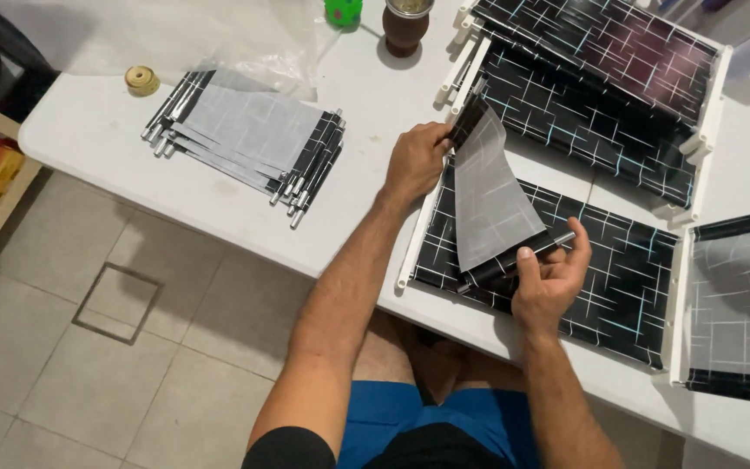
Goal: Assembling a multi-tier modular shelving unit by inserting metal rods into plastic corner connectors and attaching fabric shelf liners.
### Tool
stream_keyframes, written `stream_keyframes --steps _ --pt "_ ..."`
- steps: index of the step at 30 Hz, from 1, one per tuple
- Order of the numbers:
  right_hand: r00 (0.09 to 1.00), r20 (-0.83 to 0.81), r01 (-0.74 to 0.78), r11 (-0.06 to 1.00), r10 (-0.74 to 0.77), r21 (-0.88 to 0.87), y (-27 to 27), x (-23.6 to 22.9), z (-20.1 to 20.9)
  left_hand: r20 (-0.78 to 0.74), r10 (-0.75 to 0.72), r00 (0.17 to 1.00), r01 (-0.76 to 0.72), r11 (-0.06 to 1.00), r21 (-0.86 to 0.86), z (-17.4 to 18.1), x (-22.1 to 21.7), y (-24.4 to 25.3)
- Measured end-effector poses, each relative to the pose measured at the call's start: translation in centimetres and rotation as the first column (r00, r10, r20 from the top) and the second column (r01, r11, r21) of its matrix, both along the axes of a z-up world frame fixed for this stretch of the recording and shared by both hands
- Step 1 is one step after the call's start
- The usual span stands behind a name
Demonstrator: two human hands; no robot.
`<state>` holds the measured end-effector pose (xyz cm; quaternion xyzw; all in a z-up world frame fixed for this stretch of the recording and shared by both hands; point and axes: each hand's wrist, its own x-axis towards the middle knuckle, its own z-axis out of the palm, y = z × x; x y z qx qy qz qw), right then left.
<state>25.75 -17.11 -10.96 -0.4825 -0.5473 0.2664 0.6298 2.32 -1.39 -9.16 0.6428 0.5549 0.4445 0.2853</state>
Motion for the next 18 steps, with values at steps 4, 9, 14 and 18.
stream_keyframes --steps 4,9,14,18 --pt "1.000 0.012 0.001 1.000 0.000 -0.009 0.0 0.4 -0.6 0.054 -0.012 0.998 0.007 0.995 0.096 0.0 -0.2 0.1" --pt "1.000 -0.008 -0.023 1.000 0.023 -0.019 0.2 0.2 -0.4 0.051 -0.001 0.999 -0.006 0.992 0.129 -0.1 -0.2 0.1" --pt "0.999 -0.020 -0.046 0.999 0.046 -0.016 0.3 0.1 -0.2 0.070 -0.015 0.997 0.007 0.995 0.103 -1.6 -0.2 0.9" --pt "0.998 0.029 -0.050 0.998 0.051 -0.043 0.1 0.5 -0.4 0.086 -0.035 0.996 0.021 0.987 0.159 -2.0 0.0 1.1"
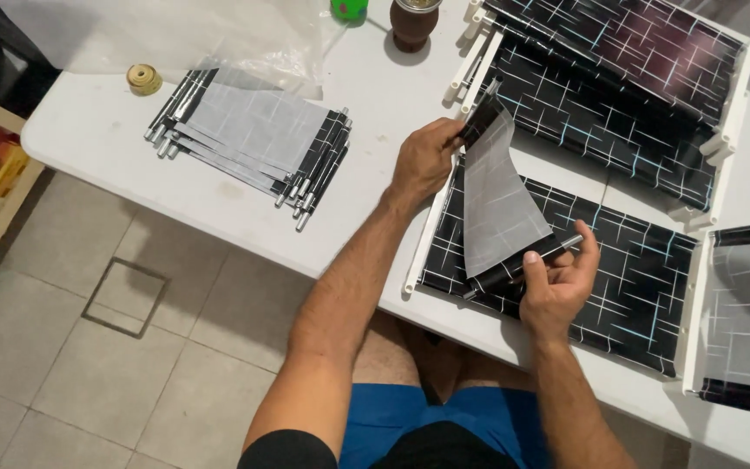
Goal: Assembling a multi-tier modular shelving unit by inserting metal rods into plastic corner connectors and attaching fabric shelf liners.
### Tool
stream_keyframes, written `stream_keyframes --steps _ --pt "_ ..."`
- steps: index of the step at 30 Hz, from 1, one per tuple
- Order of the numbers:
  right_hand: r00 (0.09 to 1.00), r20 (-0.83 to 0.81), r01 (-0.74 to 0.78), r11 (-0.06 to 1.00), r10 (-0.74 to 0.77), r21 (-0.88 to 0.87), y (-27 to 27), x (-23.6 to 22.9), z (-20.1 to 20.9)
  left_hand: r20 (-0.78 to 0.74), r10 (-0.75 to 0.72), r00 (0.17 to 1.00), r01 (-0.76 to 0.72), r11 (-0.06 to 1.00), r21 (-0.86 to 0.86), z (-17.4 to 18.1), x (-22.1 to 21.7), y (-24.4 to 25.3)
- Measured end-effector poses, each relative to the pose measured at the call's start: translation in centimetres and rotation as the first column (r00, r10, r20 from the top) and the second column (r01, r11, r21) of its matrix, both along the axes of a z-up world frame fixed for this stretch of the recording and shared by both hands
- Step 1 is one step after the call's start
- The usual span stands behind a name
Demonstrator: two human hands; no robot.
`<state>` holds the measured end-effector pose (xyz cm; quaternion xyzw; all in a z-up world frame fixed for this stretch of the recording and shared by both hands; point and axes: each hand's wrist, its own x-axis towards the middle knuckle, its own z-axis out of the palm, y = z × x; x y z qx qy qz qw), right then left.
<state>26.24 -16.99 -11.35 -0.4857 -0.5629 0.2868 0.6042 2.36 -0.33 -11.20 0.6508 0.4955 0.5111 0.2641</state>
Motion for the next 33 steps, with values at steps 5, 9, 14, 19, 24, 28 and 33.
stream_keyframes --steps 5,9,14,19,24,28,33 --pt "1.000 0.000 0.001 1.000 -0.001 0.000 0.1 0.2 -0.3 0.030 -0.047 0.998 0.047 0.999 0.013 1.2 -0.3 -0.2" --pt "1.000 -0.031 -0.004 1.000 0.004 -0.003 0.1 0.2 -0.5 -0.053 -0.067 0.996 0.067 0.998 0.011 1.3 -0.6 0.1" --pt "1.000 -0.015 -0.011 1.000 0.011 -0.025 0.4 0.6 -0.8 -0.004 -0.160 0.987 0.160 0.986 -0.037 3.8 -1.6 -0.3" --pt "0.999 -0.046 0.003 0.999 -0.005 -0.048 0.0 -0.2 0.3 0.047 -0.161 0.986 0.168 0.968 -0.185 6.3 -1.9 -1.3" --pt "0.999 -0.045 -0.013 0.998 0.010 -0.066 -0.4 -1.1 1.7 -0.041 -0.111 0.993 0.108 0.992 -0.072 2.9 -1.5 -0.6" --pt "0.998 -0.056 -0.034 0.998 0.030 -0.054 -0.1 -0.7 0.8 -0.083 -0.076 0.994 0.077 0.997 0.012 2.0 -1.3 0.1" --pt "0.996 -0.076 -0.041 0.998 0.037 -0.041 -0.2 -1.5 1.9 -0.124 -0.056 0.991 0.062 0.997 0.044 1.2 -1.2 0.4"
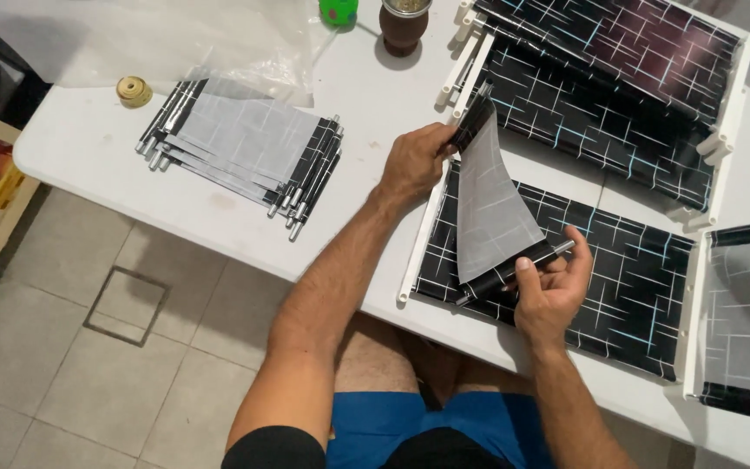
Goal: Assembling a multi-tier modular shelving unit by inserting metal rods into plastic corner connectors and attaching fabric shelf liners.
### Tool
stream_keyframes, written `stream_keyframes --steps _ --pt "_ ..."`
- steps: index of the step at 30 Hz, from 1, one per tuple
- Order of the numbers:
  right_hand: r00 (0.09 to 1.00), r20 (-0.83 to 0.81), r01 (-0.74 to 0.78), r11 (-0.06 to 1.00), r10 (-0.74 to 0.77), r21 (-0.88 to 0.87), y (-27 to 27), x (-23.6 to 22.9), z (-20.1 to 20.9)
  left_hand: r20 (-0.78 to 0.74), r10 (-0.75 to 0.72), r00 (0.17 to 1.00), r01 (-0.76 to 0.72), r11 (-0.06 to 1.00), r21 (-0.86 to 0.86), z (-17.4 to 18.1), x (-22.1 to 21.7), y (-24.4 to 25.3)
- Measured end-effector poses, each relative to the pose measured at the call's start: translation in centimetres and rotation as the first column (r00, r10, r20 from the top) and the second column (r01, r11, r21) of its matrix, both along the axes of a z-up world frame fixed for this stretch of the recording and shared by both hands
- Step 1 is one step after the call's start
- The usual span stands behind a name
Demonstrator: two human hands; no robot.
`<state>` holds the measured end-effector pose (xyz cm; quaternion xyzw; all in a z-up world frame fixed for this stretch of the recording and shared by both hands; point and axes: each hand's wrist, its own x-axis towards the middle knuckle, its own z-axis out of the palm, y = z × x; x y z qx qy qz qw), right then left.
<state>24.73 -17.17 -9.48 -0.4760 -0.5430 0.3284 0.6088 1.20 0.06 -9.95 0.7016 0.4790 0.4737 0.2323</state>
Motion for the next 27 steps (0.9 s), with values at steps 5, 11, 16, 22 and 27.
stream_keyframes --steps 5,11,16,22,27 --pt "1.000 -0.006 0.013 1.000 -0.013 -0.004 0.1 0.8 -1.2 -0.016 0.008 1.000 -0.007 0.998 0.060 -1.1 0.3 0.3" --pt "0.999 0.037 0.012 1.000 -0.012 0.004 0.0 0.6 -0.6 -0.087 0.026 0.996 -0.009 0.981 0.195 0.0 0.3 0.1" --pt "1.000 0.027 0.010 1.000 -0.009 -0.017 -0.4 -0.1 0.6 -0.064 0.012 0.998 0.001 0.980 0.201 -1.0 0.3 0.4" --pt "1.000 0.002 0.002 1.000 -0.002 -0.007 -0.2 -0.1 0.6 -0.060 0.017 0.998 -0.006 0.984 0.180 -0.1 0.3 -0.1" --pt "1.000 0.021 0.016 1.000 -0.016 -0.022 -0.3 0.4 0.3 -0.125 0.041 0.991 -0.014 0.978 0.210 -1.3 0.8 0.4"
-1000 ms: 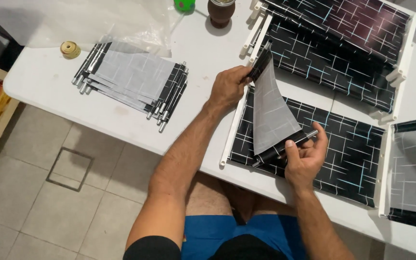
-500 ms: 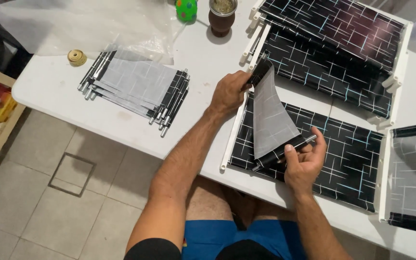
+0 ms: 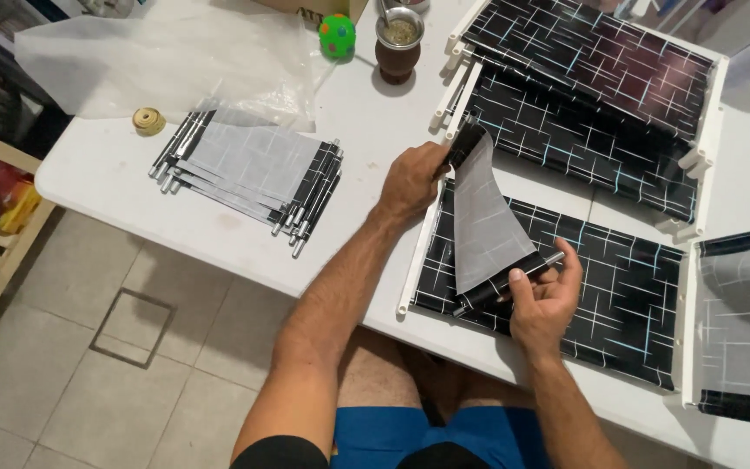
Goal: Assembling a multi-tier modular shelving unit by inserting metal rods into plastic corner connectors and attaching fabric shelf liners.
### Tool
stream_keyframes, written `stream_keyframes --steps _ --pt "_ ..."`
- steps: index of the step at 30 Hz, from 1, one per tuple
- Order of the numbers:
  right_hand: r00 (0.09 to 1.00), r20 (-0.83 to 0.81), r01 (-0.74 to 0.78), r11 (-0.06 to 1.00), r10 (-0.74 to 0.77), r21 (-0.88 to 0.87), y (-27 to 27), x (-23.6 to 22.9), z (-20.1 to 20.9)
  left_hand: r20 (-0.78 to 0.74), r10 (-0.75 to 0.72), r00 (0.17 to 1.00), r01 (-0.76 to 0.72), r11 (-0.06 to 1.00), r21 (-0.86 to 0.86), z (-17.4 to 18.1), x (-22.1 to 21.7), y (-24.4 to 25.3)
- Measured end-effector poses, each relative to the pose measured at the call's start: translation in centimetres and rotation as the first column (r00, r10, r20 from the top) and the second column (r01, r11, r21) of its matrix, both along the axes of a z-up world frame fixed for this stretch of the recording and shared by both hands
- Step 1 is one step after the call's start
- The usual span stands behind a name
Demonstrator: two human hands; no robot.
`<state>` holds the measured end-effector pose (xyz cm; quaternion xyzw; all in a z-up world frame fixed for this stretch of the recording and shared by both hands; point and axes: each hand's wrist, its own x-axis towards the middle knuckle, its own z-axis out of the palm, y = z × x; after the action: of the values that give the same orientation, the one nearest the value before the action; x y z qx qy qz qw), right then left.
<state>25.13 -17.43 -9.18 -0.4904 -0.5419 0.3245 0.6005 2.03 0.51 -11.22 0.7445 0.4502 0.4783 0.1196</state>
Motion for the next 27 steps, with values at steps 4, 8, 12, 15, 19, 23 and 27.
stream_keyframes --steps 4,8,12,15,19,23,27 --pt "1.000 -0.019 0.000 1.000 0.000 0.006 0.1 -0.4 0.5 0.026 -0.017 1.000 0.018 0.999 -0.051 1.5 -0.2 -0.7" --pt "1.000 -0.024 0.015 1.000 -0.015 0.008 0.1 -0.7 0.8 -0.005 0.007 1.000 -0.008 0.987 -0.158 4.9 -0.6 -1.9" --pt "0.999 -0.046 0.017 1.000 -0.017 -0.002 0.2 -0.8 1.0 0.004 0.001 1.000 0.000 0.973 -0.230 4.9 -1.1 -1.7" --pt "0.998 -0.053 0.021 1.000 -0.022 -0.017 0.1 -0.7 1.1 0.037 0.012 0.999 0.001 0.935 -0.354 4.1 -0.9 -1.2" --pt "0.999 -0.050 0.015 0.999 -0.016 -0.032 -0.1 -1.1 1.9 0.022 0.048 0.999 -0.035 0.912 -0.408 2.6 -0.6 -0.4" --pt "0.998 -0.055 0.012 0.999 -0.014 -0.040 0.2 0.1 -0.2 -0.010 0.038 0.999 -0.039 0.943 -0.330 1.6 -0.6 0.4" --pt "0.999 -0.034 0.002 0.999 -0.003 -0.035 0.2 -0.1 0.3 -0.020 0.015 1.000 -0.020 0.945 -0.325 2.0 -0.7 0.3"
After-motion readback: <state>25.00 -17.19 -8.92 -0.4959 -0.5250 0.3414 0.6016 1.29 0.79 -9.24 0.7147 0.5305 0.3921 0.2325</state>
